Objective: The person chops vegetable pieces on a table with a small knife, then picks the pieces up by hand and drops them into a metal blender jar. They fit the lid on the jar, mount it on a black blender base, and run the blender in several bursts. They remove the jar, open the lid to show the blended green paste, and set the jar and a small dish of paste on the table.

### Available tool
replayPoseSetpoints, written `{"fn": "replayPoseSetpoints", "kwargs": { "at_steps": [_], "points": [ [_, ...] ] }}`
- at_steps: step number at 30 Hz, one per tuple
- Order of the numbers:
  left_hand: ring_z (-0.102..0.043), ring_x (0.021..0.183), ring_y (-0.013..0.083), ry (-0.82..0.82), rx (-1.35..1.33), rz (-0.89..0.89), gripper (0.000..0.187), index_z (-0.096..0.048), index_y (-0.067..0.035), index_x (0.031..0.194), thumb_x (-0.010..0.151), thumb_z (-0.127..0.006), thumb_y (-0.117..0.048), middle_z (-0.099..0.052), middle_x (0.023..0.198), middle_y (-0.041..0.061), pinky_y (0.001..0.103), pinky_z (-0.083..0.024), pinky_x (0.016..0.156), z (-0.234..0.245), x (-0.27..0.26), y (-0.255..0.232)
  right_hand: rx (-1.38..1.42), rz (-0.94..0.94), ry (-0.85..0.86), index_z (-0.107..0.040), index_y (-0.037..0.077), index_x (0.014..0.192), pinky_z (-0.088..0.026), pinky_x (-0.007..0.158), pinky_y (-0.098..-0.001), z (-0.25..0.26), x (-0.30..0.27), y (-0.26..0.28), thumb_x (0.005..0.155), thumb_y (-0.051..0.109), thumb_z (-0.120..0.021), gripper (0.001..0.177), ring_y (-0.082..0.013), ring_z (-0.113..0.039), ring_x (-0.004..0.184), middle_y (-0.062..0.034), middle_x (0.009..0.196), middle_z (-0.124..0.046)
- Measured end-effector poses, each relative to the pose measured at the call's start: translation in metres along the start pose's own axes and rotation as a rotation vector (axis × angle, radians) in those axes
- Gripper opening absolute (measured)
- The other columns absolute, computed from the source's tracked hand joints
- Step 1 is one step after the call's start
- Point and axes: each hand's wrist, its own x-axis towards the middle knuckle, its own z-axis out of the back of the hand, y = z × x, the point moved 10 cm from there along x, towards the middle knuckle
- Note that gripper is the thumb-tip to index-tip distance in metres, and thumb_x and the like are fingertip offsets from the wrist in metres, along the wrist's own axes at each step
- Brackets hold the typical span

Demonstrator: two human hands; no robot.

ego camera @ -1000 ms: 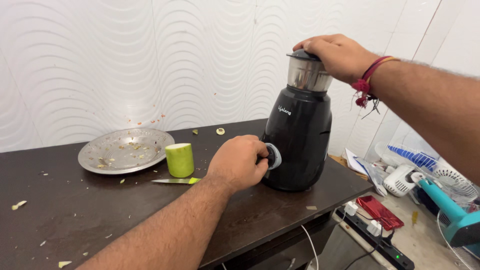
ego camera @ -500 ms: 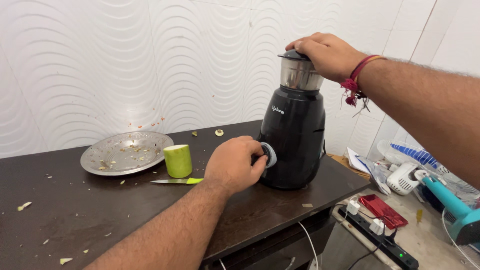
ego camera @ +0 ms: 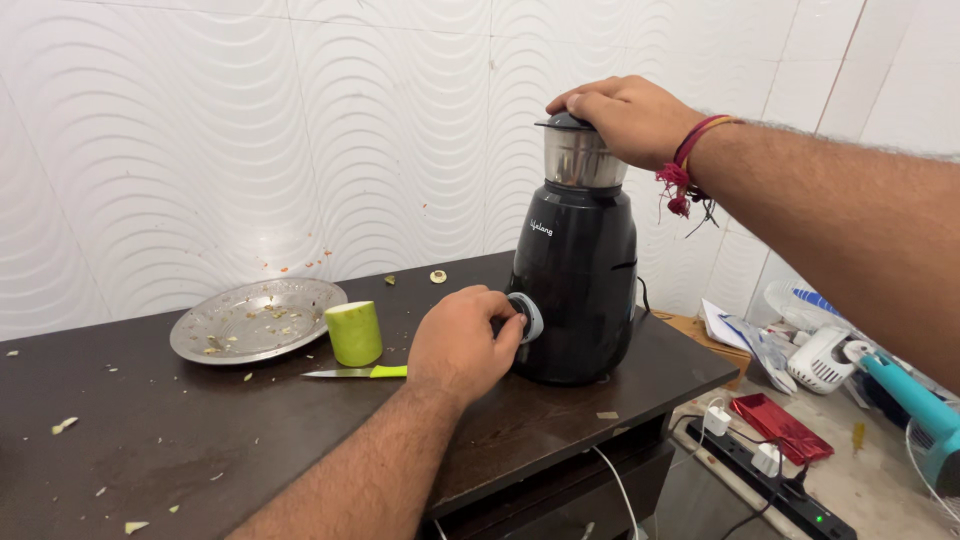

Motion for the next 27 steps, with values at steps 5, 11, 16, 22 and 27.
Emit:
{"fn": "replayPoseSetpoints", "kwargs": {
  "at_steps": [5,11,16,22,27],
  "points": [
    [-0.069,0.09,0.0234,-0.004,0.011,0.066,0.017,-0.076,-0.012,0.087,0.088,-0.072,-0.029,-0.069,0.089,0.003,0.04,-0.056,0.082,-0.001,0.0,0.001,-0.085,-0.015,-0.004,-0.069,0.027,0.134,-0.046,0.11,-0.0459,0.004,-0.001,0.0,0.103,0.039,-0.042,0.043,-0.0256,-0.061,0.128,-0.0071,0.135,-0.068],
    [-0.069,0.092,0.0231,0.011,0.023,0.092,0.017,-0.076,-0.012,0.087,0.088,-0.072,-0.029,-0.07,0.091,0.003,0.04,-0.055,0.084,-0.002,0.0,0.0,-0.118,-0.041,-0.016,-0.072,0.029,0.13,-0.047,0.11,-0.0468,0.011,-0.001,0.0,0.1,0.042,-0.052,0.039,-0.0261,-0.063,0.128,-0.0058,0.133,-0.07],
    [-0.069,0.093,0.0236,0.021,0.027,0.105,0.017,-0.076,-0.012,0.088,0.088,-0.073,-0.03,-0.07,0.093,0.003,0.04,-0.055,0.085,0.0,0.001,0.0,-0.129,-0.037,-0.021,-0.074,0.028,0.127,-0.046,0.109,-0.0468,0.014,-0.001,0.003,0.099,0.047,-0.055,0.039,-0.0263,-0.062,0.127,-0.005,0.132,-0.071],
    [-0.069,0.095,0.0234,0.014,0.005,0.152,0.017,-0.077,-0.014,0.091,0.089,-0.073,-0.03,-0.071,0.097,0.003,0.041,-0.055,0.086,0.002,-0.002,0.002,-0.12,-0.047,-0.037,-0.075,0.03,0.126,-0.048,0.108,-0.0462,0.017,-0.004,0.004,0.097,0.049,-0.057,0.039,-0.0266,-0.064,0.125,-0.0047,0.13,-0.071],
    [-0.069,0.099,0.0221,0.012,-0.005,0.155,0.014,-0.077,-0.015,0.095,0.09,-0.07,-0.027,-0.072,0.1,0.001,0.04,-0.055,0.089,0.001,-0.004,0.004,-0.146,-0.149,-0.038,-0.074,0.026,0.128,-0.047,0.108,-0.052,0.016,-0.006,-0.007,0.1,0.054,-0.059,0.043,-0.0313,-0.062,0.127,-0.0109,0.132,-0.069]
  ]
}}
